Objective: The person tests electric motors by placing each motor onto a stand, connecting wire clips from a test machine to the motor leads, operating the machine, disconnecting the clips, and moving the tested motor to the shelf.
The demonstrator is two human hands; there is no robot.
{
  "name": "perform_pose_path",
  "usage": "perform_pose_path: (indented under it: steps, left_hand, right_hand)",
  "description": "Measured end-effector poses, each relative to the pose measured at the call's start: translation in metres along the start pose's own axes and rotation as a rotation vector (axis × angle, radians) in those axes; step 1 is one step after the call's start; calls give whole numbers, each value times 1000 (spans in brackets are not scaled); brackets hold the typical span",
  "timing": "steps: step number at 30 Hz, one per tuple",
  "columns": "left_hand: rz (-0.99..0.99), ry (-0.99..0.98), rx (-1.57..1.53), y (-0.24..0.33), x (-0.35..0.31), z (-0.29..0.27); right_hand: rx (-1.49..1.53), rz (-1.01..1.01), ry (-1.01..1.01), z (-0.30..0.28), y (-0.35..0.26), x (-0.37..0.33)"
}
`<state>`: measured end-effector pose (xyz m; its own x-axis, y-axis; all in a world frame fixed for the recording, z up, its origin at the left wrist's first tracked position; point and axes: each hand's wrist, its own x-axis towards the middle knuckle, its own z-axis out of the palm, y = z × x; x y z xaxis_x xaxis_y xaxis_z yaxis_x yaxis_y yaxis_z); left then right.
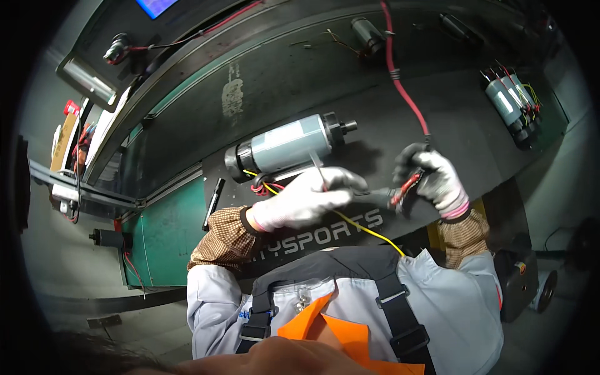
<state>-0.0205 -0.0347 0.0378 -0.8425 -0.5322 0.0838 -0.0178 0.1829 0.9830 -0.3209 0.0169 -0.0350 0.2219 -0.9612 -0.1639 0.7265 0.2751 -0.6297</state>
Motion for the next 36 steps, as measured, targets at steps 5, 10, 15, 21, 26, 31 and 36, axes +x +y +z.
perform_pose_path:
  steps: [5, 10, 15, 21, 26, 31, 36]
  left_hand:
    - [-342, 5, -541, -17, -3, -6]
    - [-385, 128, -552, -31, -19, 7]
    - [-482, 181, -94, -35, -25, 13]
    - [-287, 338, -289, -48, -34, 22]
    - [-476, 316, -380, -26, -35, 12]
    - [-501, 246, -331, -33, -37, 8]
    - [-522, 206, -247, -27, -34, 6]
  right_hand:
    - [-103, 374, -144, 18, 30, -23]
    - [-29, 316, -64, 39, 28, -6]
    - [-212, -56, 84, 69, 50, 13]
    - [-545, -241, 105, 87, 64, 16]
    - [-727, -343, 122, 76, 66, 12]
    - [-657, -566, -31, 72, 75, 15]
    - [-843, -564, -98, 77, 66, 13]
